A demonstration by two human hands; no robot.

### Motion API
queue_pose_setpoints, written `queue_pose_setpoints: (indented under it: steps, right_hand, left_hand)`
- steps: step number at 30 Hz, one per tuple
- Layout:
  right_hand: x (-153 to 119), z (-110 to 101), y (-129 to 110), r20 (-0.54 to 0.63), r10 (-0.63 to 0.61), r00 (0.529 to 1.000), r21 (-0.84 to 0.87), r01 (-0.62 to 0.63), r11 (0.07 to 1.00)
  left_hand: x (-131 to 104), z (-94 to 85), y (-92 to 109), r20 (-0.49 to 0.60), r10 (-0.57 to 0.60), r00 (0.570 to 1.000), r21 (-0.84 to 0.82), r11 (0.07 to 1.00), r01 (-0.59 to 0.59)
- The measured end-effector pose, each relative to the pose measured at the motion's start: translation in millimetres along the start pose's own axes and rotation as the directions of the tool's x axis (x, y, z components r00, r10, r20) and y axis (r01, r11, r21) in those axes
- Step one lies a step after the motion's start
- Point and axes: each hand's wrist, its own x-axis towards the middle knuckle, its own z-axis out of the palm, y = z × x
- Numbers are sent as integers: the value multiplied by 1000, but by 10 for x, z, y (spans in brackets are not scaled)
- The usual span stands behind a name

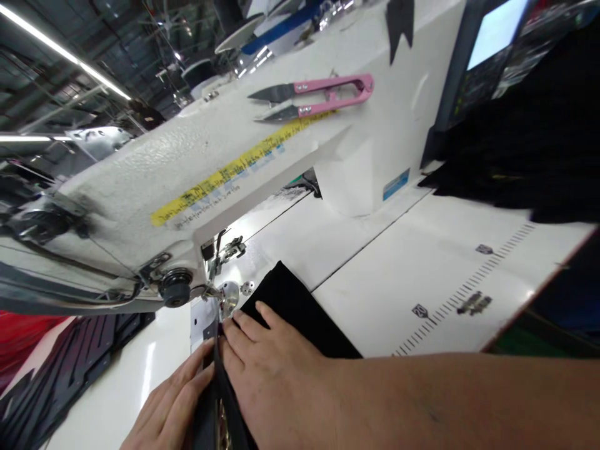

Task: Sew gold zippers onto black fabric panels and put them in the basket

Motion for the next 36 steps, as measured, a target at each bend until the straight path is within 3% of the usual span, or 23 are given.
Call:
queue_pose_setpoints:
  steps: [7,12,15,19,29,36]
  right_hand:
    - [-9,-44,-50,162,47,986,48,-55,997]
    - [-9,7,-55,123,3,992,-35,1,999]
    - [-12,17,-61,119,-22,993,-98,34,995]
    - [-3,9,-31,130,-59,990,-160,80,984]
    - [147,8,247,132,-28,991,-252,61,966]
    - [227,1,340,145,-74,987,-256,110,960]
  left_hand:
    - [6,45,138,-97,-38,995,27,999,41]
    - [-2,124,213,-201,-155,967,-44,988,150]
    - [4,139,230,-236,-164,958,-70,986,151]
    - [56,140,216,-257,-125,958,-51,992,116]
    - [383,210,89,-203,-177,963,-103,982,158]
    - [393,289,21,-208,-169,963,-142,980,141]
